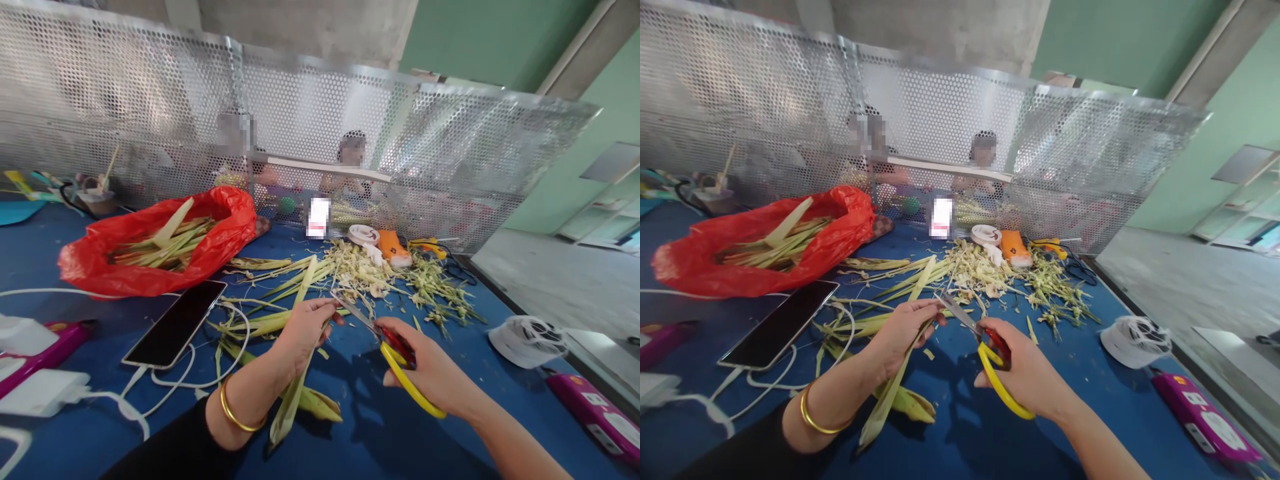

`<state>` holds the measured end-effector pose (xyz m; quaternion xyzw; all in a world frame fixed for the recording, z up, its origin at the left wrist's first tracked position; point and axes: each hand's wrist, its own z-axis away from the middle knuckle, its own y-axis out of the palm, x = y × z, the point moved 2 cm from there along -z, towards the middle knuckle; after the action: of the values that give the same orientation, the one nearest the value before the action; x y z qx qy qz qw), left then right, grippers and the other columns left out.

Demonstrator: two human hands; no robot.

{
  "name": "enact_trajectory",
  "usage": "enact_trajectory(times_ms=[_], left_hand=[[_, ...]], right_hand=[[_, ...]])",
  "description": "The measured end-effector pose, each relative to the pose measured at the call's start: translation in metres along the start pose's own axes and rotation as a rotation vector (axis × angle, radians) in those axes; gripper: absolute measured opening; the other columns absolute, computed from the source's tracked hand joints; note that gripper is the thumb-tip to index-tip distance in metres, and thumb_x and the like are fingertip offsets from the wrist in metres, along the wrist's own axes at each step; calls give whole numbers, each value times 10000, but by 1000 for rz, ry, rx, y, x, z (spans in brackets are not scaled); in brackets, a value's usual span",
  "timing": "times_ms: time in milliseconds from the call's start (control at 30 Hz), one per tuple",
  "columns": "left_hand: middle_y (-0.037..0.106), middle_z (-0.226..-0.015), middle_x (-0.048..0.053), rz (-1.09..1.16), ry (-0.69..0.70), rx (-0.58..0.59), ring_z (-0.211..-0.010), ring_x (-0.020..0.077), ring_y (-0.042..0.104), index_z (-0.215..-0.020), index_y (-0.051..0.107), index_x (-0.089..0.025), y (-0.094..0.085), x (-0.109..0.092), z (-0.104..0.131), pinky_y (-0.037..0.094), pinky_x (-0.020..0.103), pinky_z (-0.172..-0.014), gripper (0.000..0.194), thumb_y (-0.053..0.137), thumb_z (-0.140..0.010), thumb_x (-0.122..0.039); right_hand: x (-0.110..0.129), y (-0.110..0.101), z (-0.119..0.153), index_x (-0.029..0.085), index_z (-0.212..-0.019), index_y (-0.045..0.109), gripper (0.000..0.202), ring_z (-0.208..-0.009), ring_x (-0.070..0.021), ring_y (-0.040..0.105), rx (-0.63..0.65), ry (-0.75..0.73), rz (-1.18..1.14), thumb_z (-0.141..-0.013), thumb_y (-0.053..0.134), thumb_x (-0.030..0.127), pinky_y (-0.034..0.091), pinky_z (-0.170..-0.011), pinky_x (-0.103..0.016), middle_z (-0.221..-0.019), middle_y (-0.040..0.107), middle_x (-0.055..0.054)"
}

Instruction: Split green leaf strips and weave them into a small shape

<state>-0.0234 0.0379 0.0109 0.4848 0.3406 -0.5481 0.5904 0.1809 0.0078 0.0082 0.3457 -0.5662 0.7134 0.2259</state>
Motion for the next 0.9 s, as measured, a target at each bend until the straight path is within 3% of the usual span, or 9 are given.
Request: enact_trajectory(times_ms=[100, 233, 500, 667, 800, 900], left_hand=[[609, -623, 3, -39, -3, 11, -382, 40, 335, -766, 655, -142, 2, 1, 1, 155, 182, -380, 147, 562, -746, -253], [614, -613, 1, -93, -26, 48, -357, 34, 306, -704, 640, -136, 3, 4, -1, 161, 196, -374, 160, 579, -726, -282], [614, -625, 9, -70, -40, 64, -362, 34, 304, -808, 686, -130, 2, 9, -4, 142, 191, -373, 198, 593, -737, -290], [596, -633, 5, 69, -73, 51, -382, 32, 345, -879, 681, -114, -1, 4, -3, 163, 172, -364, 194, 589, -750, -227], [644, -706, 31, 253, -83, -17, -473, 70, 522, -876, 649, -120, -9, -4, -3, 343, 168, -409, 162, 561, -741, -104], [694, -802, 75, 350, -42, -100, -590, 125, 638, -841, 637, -126, -13, -13, -3, 490, 222, -553, 95, 591, -760, -112]], right_hand=[[0, 1, 0, 257, -1190, 547, 650, -918, -222, 578, -20, -30, 32, -582, 773, 261, 465, -854, -334, -1071, 624, -21], [-3, 3, 0, 246, -1152, 570, 489, -845, -204, 593, 11, -54, -31, -685, 702, 300, 484, -804, -319, -987, 634, -17], [-6, 8, -3, 227, -1048, 610, 320, -674, -156, 574, 43, -56, -101, -752, 649, 342, 487, -633, -234, -746, 593, 26], [-21, -4, -3, 230, -1171, 566, 397, -777, -191, 632, -170, -110, 134, -806, 586, 384, 501, -721, -273, -937, 668, -33], [-33, -2, 6, 270, -1207, 569, 405, -792, -215, 655, -91, -263, 517, -805, 526, 261, 500, -699, -314, -1004, 669, -61], [-33, 3, 14, 252, -1239, 561, 479, -795, -225, 644, -65, -347, 702, -766, 522, 183, 486, -686, -321, -955, 663, -80]])
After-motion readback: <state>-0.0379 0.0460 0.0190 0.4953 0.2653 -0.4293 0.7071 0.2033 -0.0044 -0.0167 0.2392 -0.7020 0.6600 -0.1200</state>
